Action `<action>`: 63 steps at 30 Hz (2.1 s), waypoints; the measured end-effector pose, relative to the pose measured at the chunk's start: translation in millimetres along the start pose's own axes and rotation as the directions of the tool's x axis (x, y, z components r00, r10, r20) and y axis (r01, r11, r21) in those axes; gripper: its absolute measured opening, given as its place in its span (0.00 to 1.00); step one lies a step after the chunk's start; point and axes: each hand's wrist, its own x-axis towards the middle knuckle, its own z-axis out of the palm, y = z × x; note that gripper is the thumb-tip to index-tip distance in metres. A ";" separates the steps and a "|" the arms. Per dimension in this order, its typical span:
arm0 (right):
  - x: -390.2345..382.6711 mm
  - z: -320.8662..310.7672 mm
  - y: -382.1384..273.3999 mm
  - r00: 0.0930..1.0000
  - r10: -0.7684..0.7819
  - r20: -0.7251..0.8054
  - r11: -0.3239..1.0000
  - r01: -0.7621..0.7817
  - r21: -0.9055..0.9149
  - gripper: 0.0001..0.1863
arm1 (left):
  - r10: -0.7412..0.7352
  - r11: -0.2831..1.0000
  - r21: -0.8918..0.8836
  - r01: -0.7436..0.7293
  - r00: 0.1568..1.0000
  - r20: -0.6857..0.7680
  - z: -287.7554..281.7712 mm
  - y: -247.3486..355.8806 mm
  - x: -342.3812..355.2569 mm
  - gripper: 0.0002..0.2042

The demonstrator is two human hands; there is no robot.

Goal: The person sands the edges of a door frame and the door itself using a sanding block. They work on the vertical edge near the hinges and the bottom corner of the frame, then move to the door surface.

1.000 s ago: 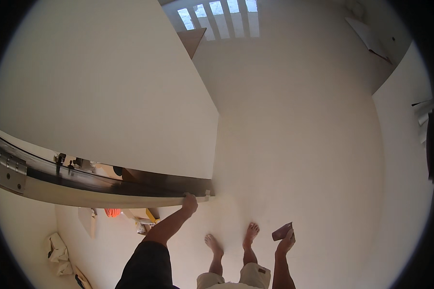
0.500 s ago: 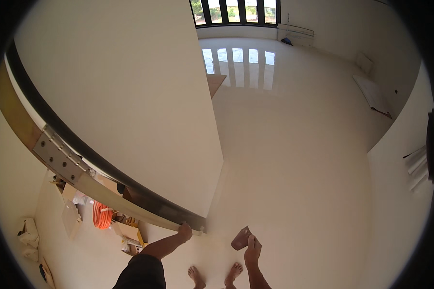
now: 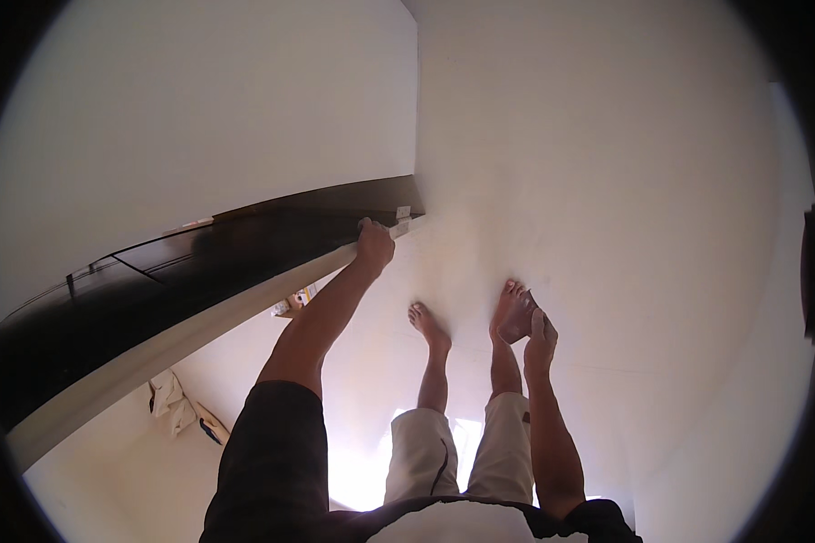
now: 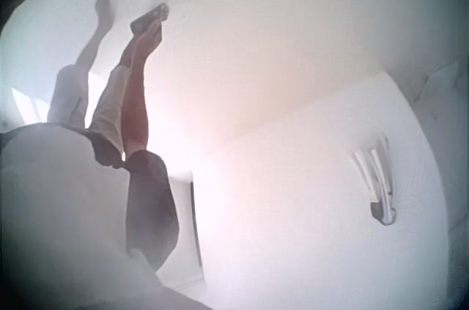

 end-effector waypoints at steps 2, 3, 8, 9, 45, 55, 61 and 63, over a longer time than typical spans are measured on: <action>3.9 -6.4 15.2 0.997 0.054 0.053 0.991 -0.047 -0.127 0.21 | -0.059 0.998 -0.036 0.058 0.998 -0.022 3.4 10.1 17.4 0.14; 2.3 -4.6 16.3 0.998 0.057 0.027 0.988 -0.052 -0.143 0.20 | -0.084 0.996 -0.044 0.082 0.996 -0.034 1.6 14.5 22.4 0.13; 14.1 -10.0 59.5 0.981 0.170 0.092 0.976 -0.155 -0.152 0.20 | -0.116 0.981 -0.152 0.122 0.992 0.047 22.5 20.4 52.2 0.14; 16.5 -12.8 59.9 0.976 0.194 0.098 0.970 -0.177 -0.166 0.21 | -0.112 0.982 -0.149 0.116 0.993 0.038 20.0 17.3 52.0 0.14; -57.0 33.5 -213.5 0.872 -0.422 0.249 0.884 0.335 0.327 0.24 | -0.314 0.725 0.441 0.529 0.824 -0.472 -204.1 -186.9 -506.2 0.32; -125.7 89.5 -226.4 0.827 -0.470 0.308 0.857 0.345 0.382 0.23 | -0.407 0.672 0.170 0.721 0.551 -0.728 -199.6 -176.8 -587.6 0.32; -234.9 171.1 -296.5 0.434 -0.836 0.336 0.522 0.818 0.241 0.20 | -0.607 0.715 -0.464 0.523 0.136 -0.783 -181.7 -181.4 -610.1 0.28; -269.2 200.6 -316.1 0.138 -0.952 0.272 0.194 0.963 0.189 0.20 | -0.663 0.650 -0.595 0.473 -0.030 -0.748 -176.3 -194.8 -615.8 0.25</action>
